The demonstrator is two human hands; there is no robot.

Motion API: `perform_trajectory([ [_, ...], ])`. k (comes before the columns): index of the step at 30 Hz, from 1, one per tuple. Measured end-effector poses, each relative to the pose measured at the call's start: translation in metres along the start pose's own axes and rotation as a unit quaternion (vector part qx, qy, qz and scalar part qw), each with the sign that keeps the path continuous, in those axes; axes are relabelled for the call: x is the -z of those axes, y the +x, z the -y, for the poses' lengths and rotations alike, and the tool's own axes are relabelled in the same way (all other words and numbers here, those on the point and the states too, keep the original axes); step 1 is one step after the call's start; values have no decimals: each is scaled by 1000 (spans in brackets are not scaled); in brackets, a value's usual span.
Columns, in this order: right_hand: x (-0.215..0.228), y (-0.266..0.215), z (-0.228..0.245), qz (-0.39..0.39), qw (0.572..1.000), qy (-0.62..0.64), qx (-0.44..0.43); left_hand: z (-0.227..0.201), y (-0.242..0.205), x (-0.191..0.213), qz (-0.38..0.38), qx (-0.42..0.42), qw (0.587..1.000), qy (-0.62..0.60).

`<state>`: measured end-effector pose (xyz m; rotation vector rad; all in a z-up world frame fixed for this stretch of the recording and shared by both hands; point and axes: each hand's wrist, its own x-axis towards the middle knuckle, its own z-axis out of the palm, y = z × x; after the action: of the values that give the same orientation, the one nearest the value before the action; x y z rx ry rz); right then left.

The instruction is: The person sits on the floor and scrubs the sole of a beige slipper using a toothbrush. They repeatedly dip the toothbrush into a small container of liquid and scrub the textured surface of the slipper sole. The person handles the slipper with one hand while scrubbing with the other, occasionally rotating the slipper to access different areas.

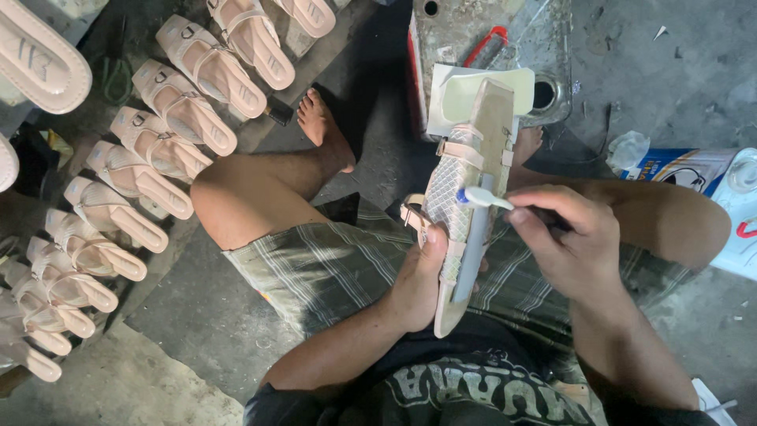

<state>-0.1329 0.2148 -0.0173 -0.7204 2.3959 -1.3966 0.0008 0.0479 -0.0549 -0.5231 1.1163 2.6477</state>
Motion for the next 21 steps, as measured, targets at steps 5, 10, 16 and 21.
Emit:
perform_trajectory([
  [5,0,14,1,-86,990,-55,94,-6,-7,-7,33,-10,999,35],
  [10,0,10,1,-47,990,-41,130,-10,-7,-9,9,-20,999,24],
  [16,-1,-2,1,-32,987,-42,153,-10,-5,-11,4,-36,999,-18],
  [21,-4,-12,6,-15,983,-42,179,-13,-5,-11,0,-53,998,-33],
])
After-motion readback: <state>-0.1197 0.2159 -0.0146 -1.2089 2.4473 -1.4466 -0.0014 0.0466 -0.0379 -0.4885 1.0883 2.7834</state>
